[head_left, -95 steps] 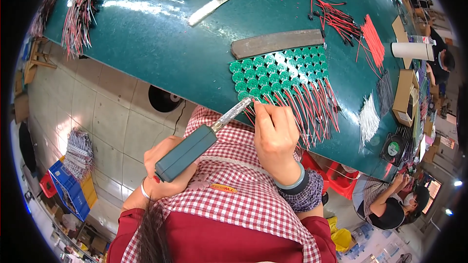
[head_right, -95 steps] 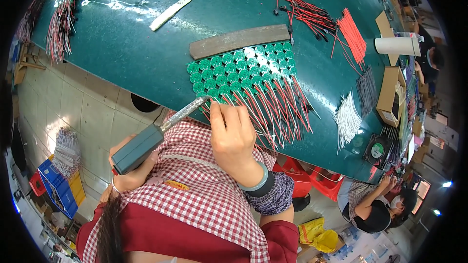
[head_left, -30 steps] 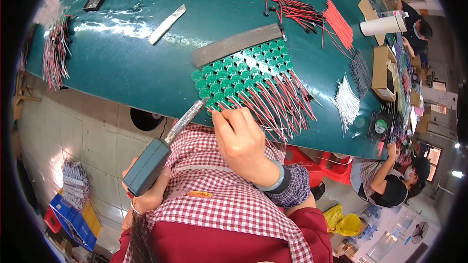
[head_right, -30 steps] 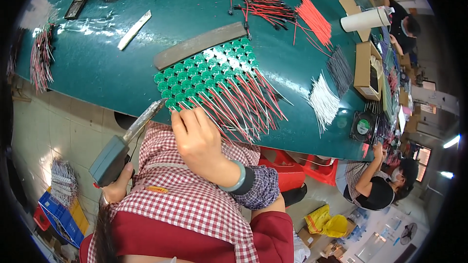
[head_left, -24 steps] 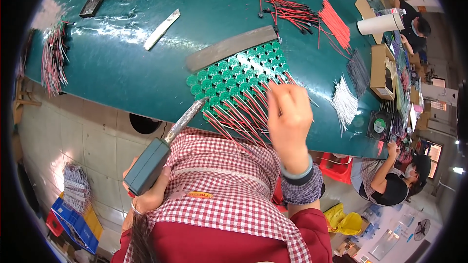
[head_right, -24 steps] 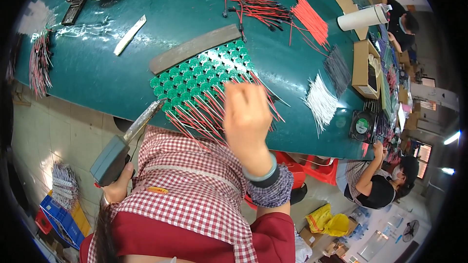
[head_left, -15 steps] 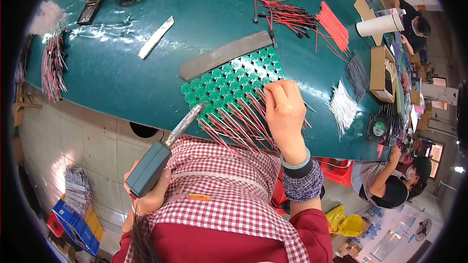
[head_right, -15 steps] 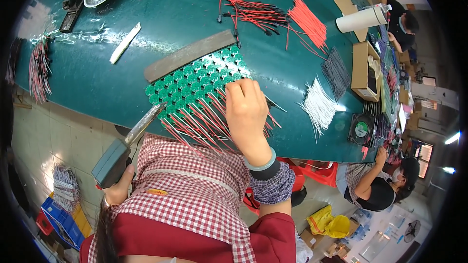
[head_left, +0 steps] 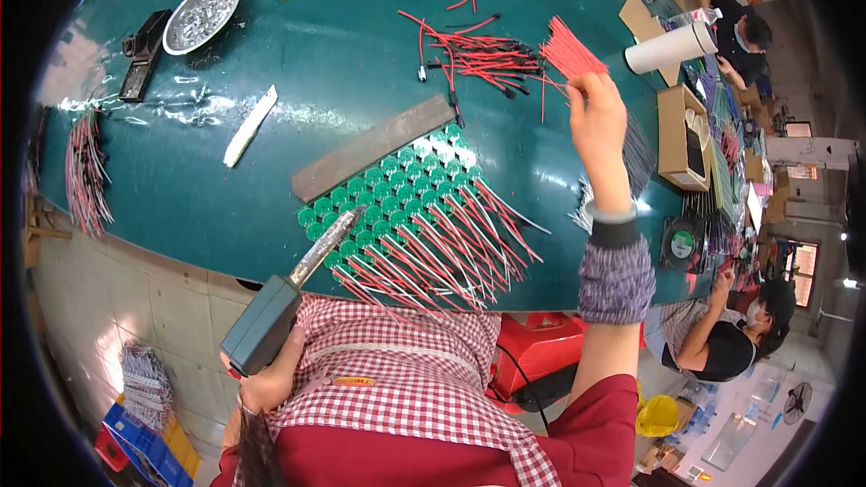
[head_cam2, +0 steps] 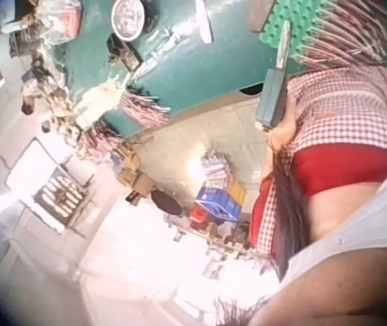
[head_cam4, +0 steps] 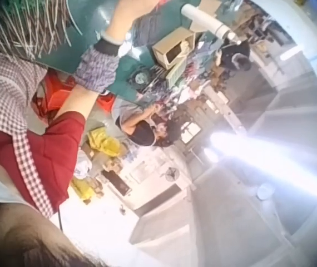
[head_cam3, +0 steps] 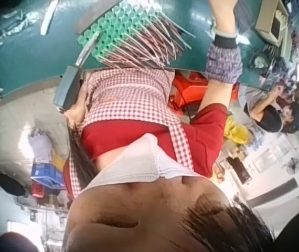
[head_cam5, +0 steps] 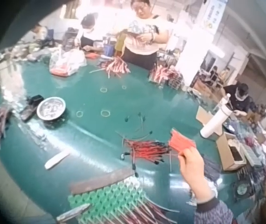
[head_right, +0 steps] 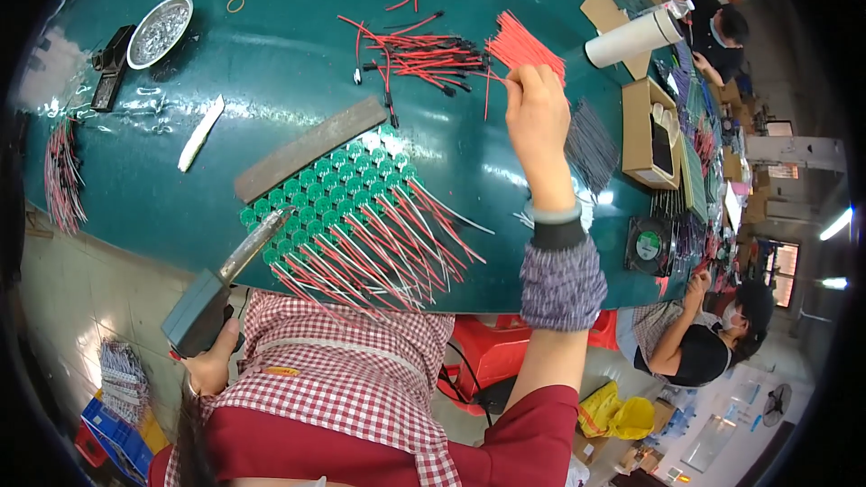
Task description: The person solders wires onto a circuit board with multiple electronic components using a soldering iron.
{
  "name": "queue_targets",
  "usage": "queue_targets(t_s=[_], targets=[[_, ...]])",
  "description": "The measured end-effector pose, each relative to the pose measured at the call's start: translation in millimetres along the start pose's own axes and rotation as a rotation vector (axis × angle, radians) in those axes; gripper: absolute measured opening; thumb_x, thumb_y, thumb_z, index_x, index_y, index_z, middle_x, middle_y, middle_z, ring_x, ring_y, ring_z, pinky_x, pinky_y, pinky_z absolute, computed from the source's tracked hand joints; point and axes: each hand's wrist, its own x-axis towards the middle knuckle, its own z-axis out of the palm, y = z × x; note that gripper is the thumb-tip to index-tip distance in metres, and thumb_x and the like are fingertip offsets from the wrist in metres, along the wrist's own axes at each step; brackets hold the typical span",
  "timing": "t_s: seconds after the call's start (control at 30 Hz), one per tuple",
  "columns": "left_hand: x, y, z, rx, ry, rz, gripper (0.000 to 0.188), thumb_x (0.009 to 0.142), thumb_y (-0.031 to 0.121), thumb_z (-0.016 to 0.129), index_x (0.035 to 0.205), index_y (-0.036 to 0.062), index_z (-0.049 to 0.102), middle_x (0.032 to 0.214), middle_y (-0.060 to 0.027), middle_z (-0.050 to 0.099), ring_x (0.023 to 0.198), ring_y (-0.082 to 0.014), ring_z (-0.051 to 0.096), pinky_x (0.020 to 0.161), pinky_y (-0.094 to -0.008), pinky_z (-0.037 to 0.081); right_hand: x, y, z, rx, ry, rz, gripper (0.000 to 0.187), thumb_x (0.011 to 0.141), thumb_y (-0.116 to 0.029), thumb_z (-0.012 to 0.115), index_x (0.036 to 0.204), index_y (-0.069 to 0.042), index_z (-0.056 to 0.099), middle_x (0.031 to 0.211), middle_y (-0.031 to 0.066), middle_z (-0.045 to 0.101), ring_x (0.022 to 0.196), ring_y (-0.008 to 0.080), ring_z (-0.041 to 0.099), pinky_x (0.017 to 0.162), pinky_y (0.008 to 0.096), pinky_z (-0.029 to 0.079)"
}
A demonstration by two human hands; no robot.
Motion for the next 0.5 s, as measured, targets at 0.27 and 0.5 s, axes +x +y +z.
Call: queue_targets(t_s=[0.27,0.5], targets=[[16.2,8.0,10.5,0.02,0.075,0.034,0.029,0.075,0.006,0.078,0.102,-0.0004,0.07,0.087,-0.0103,0.07,0.074,-0.0189,0.068,0.066,-0.0303,0.053,49.7,-8.1,48.1,0.028,-0.208,-0.283,0.037,0.073,0.002,0.072,0.109,-0.008,0.069,0.107,0.0089,0.064,0.101,0.0311,0.06,0.087,0.0421,0.05],[33.5,26.0,21.7,0.023,0.065,0.105,0.03,0.075,0.007,0.078,0.103,0.0006,0.07,0.089,-0.0103,0.07,0.073,-0.0191,0.067,0.067,-0.0297,0.053,48.7,-22.8,45.8,-0.059,-0.401,-0.241,0.043,0.074,-0.001,0.072,0.116,-0.009,0.066,0.101,0.007,0.064,0.097,0.0282,0.06,0.08,0.0402,0.054]])
